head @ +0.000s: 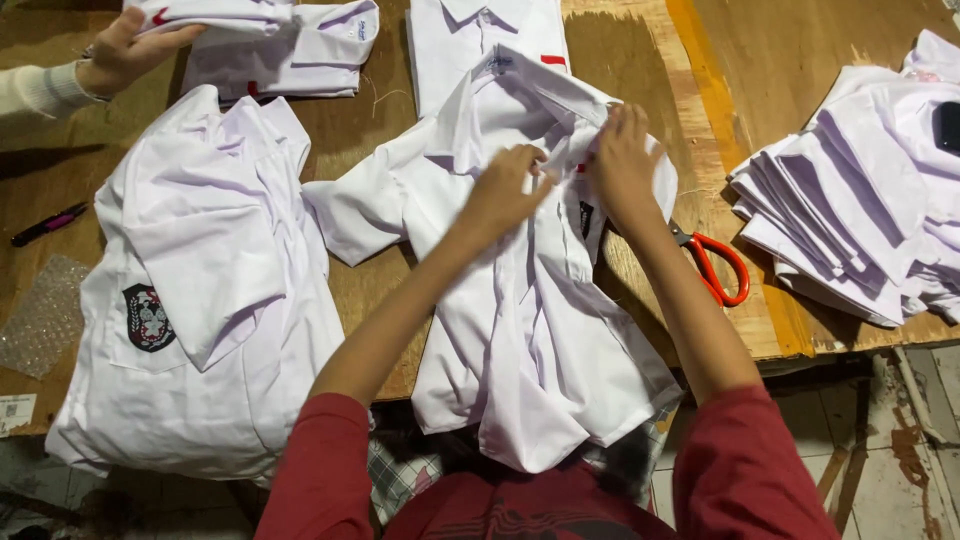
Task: The person uses scissors to trim loose threads from a white shirt laid out on their lap. They then fold the shirt and place it on a stack of other shirts on the table.
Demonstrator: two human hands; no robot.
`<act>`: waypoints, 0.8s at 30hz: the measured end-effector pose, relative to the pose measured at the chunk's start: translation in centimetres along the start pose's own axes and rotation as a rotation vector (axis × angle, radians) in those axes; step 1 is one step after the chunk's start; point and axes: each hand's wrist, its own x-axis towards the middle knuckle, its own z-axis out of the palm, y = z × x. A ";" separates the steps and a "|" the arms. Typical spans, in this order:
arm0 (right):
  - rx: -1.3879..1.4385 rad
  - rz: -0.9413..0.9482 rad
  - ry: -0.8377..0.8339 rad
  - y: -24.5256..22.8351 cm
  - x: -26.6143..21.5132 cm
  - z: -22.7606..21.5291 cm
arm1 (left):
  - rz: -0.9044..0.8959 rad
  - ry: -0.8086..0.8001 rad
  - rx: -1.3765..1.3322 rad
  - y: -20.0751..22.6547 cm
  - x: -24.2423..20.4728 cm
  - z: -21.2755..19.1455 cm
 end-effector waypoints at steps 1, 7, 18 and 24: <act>0.101 -0.071 0.030 0.2 -2.1 -2.6 | -0.069 -0.037 -0.120 0.6 0.2 2.2; 0.429 0.140 -0.423 0.4 -19.6 -9.4 | -0.313 -0.020 -0.107 4.0 2.8 5.3; 0.476 0.279 -0.163 2.7 -27.1 -10.8 | -0.659 -0.070 -0.581 -2.6 7.7 10.9; 0.388 0.154 0.045 -1.0 -26.3 -17.2 | -0.800 -0.051 -1.204 -1.1 8.3 9.6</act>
